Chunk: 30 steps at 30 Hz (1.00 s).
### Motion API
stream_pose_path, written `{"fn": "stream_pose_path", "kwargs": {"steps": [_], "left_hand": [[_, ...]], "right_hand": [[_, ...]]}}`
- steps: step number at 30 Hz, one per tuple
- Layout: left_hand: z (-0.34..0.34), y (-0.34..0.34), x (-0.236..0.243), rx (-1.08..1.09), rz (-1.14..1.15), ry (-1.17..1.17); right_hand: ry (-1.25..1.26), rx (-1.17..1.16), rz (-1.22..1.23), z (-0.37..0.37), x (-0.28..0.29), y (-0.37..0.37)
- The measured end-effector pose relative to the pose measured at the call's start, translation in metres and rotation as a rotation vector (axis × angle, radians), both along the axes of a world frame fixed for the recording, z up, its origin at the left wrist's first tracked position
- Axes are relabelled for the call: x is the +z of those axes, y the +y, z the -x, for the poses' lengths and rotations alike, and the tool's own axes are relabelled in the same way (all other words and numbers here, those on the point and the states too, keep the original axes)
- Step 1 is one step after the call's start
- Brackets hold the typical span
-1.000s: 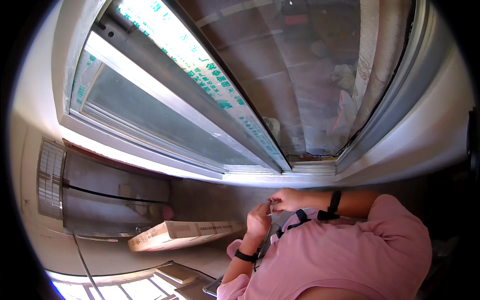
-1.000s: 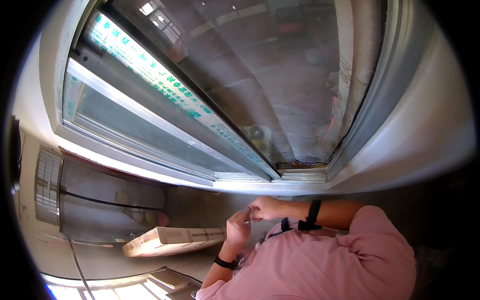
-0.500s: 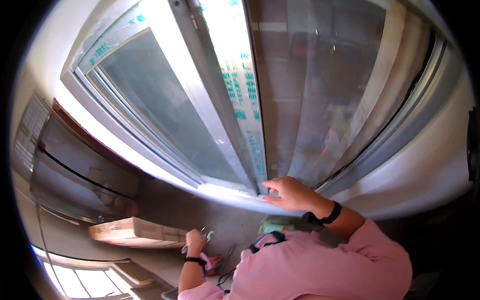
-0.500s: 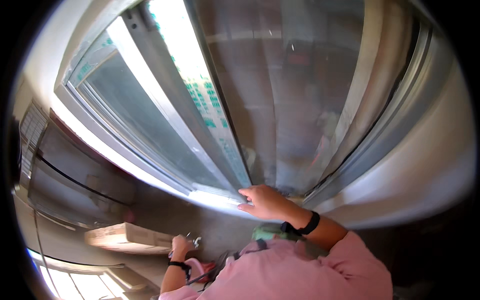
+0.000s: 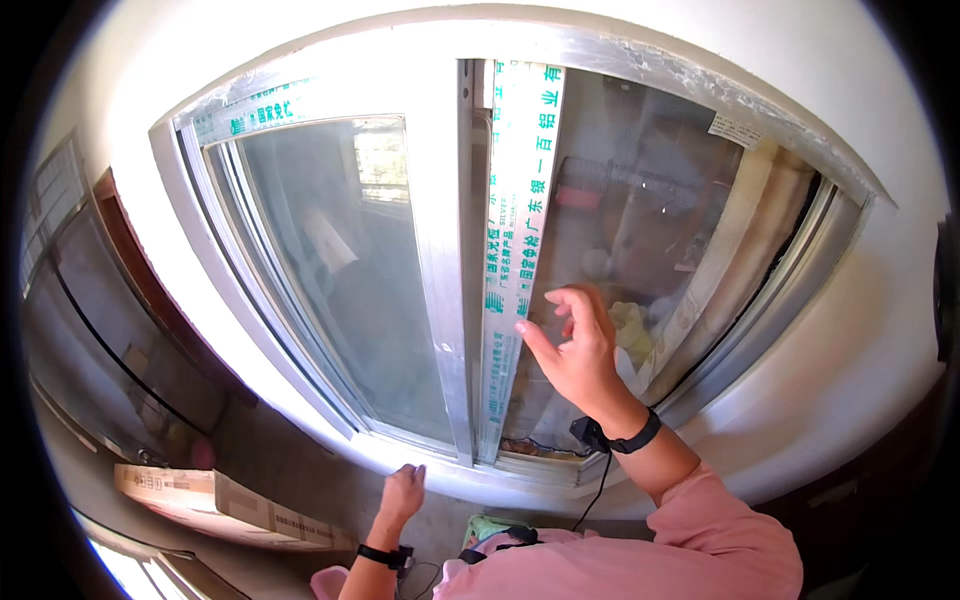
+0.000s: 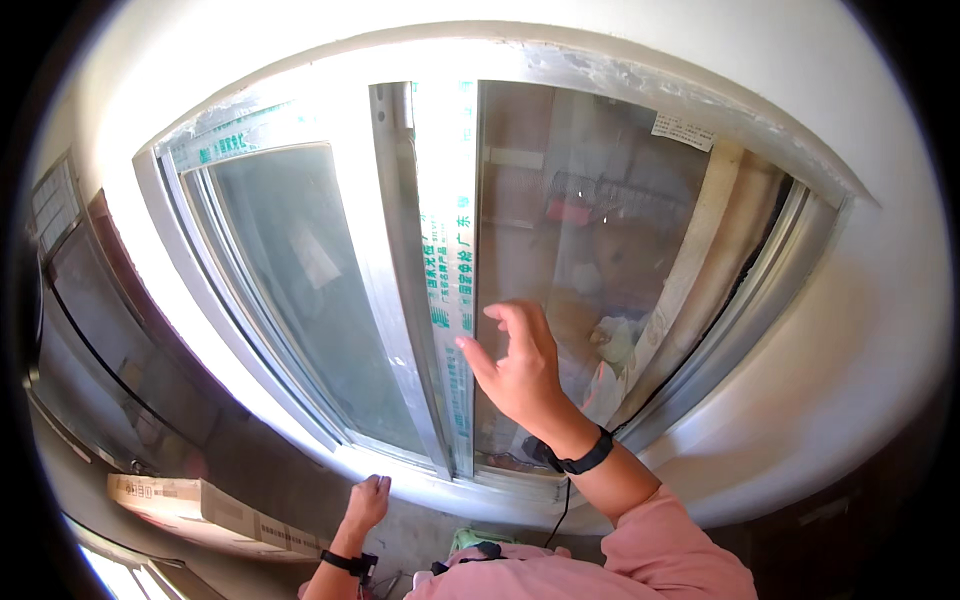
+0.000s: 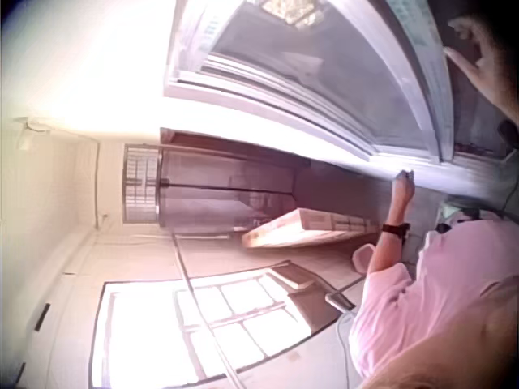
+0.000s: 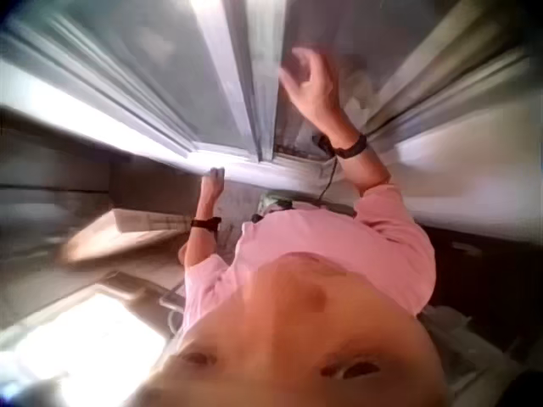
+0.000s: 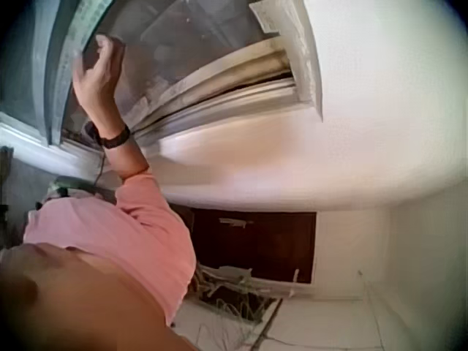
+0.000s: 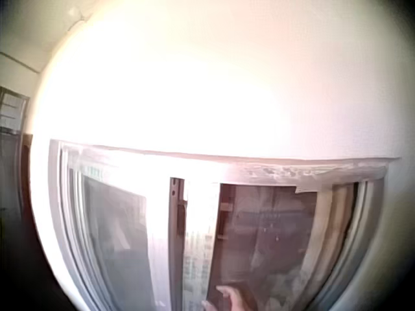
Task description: The person repairs a window frame by using a screwdriver to pry and remove strips of protective film or sealant from the metal track and glass edges.
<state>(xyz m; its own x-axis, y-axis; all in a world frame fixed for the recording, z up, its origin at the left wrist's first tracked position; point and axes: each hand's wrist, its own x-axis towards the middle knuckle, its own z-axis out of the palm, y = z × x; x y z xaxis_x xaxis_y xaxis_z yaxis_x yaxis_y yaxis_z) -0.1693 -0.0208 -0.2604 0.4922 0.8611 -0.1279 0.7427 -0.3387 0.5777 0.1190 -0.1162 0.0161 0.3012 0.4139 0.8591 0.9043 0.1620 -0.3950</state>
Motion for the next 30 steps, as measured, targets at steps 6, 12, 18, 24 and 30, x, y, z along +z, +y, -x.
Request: {"fn": "stream_pose_path", "kwargs": {"steps": [6, 12, 18, 24, 30], "left_hand": [[-0.066, -0.032, 0.137, -0.064, 0.398, -0.653], [-0.118, -0.036, 0.223, -0.290, 0.057, -1.164], [-0.153, -0.037, 0.286, -0.482, -0.169, -1.008], [-0.181, 0.005, 0.372, -0.109, -1.076, -1.005], [-0.197, 0.015, 0.400, 0.119, -1.047, -0.821]], "right_hand": [[0.130, 0.182, 0.211, 0.024, -0.020, -0.003], [0.386, 0.709, 0.443, 0.054, -0.080, -0.040], [0.639, 0.707, 0.342, 0.058, -0.080, -0.063], [0.765, 0.529, 0.336, 0.037, -0.082, -0.098], [0.508, 0.508, 0.439, 0.022, -0.084, -0.124]]}}
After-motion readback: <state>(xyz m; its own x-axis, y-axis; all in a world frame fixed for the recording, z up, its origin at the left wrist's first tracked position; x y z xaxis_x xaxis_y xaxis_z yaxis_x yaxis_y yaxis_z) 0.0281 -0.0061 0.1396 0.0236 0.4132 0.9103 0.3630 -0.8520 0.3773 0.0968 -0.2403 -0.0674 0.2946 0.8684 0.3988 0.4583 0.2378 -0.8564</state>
